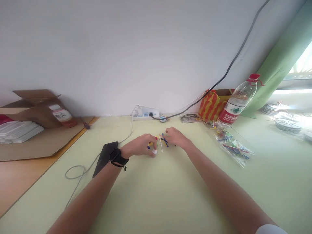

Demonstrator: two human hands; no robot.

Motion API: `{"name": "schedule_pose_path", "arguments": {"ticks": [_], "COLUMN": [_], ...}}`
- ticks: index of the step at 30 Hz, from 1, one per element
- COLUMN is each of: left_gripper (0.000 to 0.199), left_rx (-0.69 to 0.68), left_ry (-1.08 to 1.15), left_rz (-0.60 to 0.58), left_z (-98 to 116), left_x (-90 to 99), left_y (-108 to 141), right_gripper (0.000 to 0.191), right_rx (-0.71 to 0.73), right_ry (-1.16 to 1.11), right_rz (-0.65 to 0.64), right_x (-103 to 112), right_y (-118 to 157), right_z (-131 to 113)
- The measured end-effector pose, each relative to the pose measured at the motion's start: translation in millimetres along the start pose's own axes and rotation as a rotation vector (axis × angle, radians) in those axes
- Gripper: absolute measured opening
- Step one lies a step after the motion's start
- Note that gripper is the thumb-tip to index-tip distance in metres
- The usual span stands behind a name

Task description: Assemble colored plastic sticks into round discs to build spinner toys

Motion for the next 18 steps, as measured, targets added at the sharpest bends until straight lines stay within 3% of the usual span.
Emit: {"name": "schedule_pose_path", "arguments": {"ticks": [6,18], "left_gripper": [0.041,0.066], "left_rx": [-0.064,0.074], "left_ry": [-0.035,-0.038], "left_rz": [0.130,0.034], "left_z": [-14,-43], "left_x": [-0.8,7.4], "left_y": [-2,10], "right_gripper": [0.025,0.018], "right_rx": [-0.004,0.105], "right_ry": [-0.051,-0.329], "right_rz": [-0.082,-0.299], "right_x": [-4,-6], "right_y": [3,11], "right_z": [-5,-23]}}
Point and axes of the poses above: each hand's wrist, its own y-axis away from the middle knuckle, its own x-axis out of the back of the hand, z = x × y, the point moved 1 cm from there along -y, towards the middle knuckle, and after that the axes turned 15 degrees about -z, right-handed, at the moved point
